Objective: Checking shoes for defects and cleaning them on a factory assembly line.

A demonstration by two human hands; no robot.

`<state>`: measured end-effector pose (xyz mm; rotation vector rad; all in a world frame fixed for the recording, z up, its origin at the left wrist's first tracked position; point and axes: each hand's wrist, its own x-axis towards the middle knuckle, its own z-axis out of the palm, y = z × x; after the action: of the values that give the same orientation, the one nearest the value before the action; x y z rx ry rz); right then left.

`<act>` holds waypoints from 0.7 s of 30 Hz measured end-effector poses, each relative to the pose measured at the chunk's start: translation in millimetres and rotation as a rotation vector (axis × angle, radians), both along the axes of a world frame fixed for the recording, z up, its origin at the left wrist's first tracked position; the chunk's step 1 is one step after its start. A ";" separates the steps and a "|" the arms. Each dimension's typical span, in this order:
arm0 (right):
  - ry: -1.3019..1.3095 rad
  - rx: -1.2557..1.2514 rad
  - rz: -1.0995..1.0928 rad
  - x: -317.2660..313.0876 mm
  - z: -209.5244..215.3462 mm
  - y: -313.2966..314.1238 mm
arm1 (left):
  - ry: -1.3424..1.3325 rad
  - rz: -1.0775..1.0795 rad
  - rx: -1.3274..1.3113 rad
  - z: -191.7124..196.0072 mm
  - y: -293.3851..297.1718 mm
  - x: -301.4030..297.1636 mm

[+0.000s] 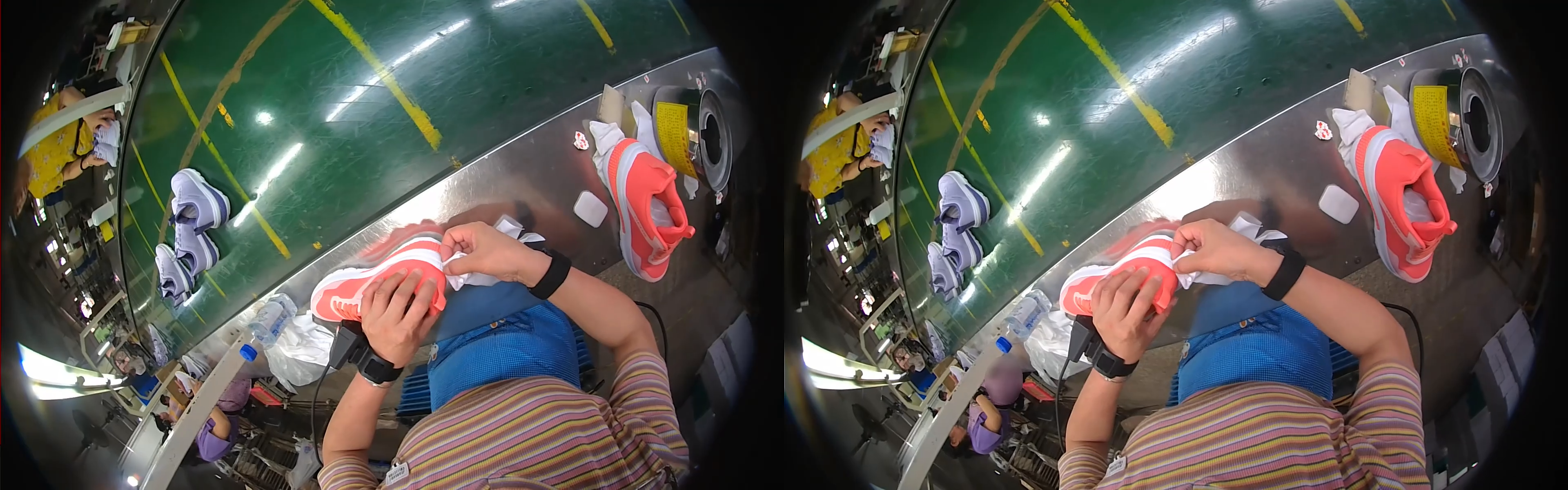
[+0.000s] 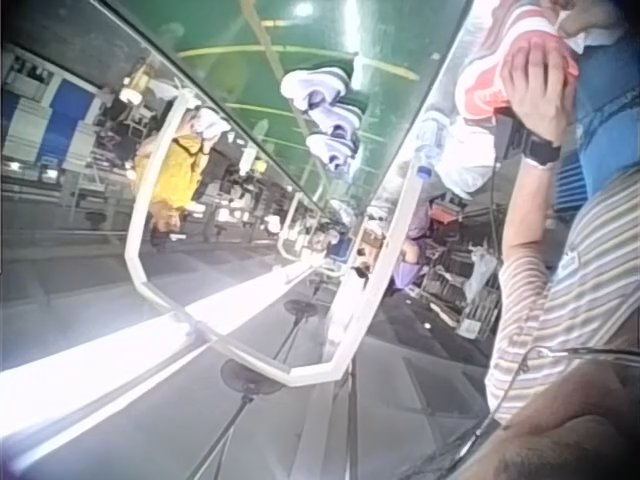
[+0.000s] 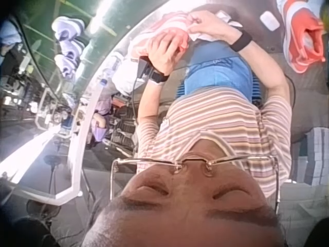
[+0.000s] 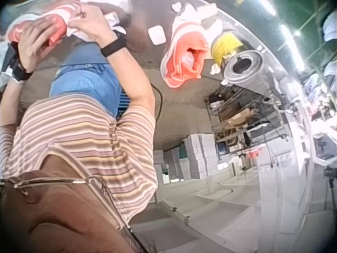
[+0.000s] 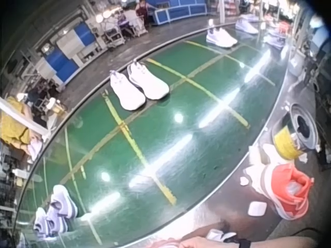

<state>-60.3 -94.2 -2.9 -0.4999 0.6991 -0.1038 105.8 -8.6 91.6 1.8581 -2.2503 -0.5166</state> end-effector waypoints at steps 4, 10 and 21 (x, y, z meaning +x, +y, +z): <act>-0.035 -0.102 0.002 -7.4 4.0 0.4 | 0.005 -0.002 0.010 0.8 -1.5 -0.5; 0.054 -0.275 -0.092 -8.3 18.5 9.5 | 0.007 -0.013 0.012 -1.1 -0.4 1.7; 0.197 -0.812 -0.020 4.6 23.9 0.2 | 0.038 -0.009 0.014 -1.7 -0.8 3.0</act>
<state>-55.8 -94.0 21.0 -1.2930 0.8441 -0.3680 108.8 -9.4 89.9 1.8295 -2.2374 -0.5654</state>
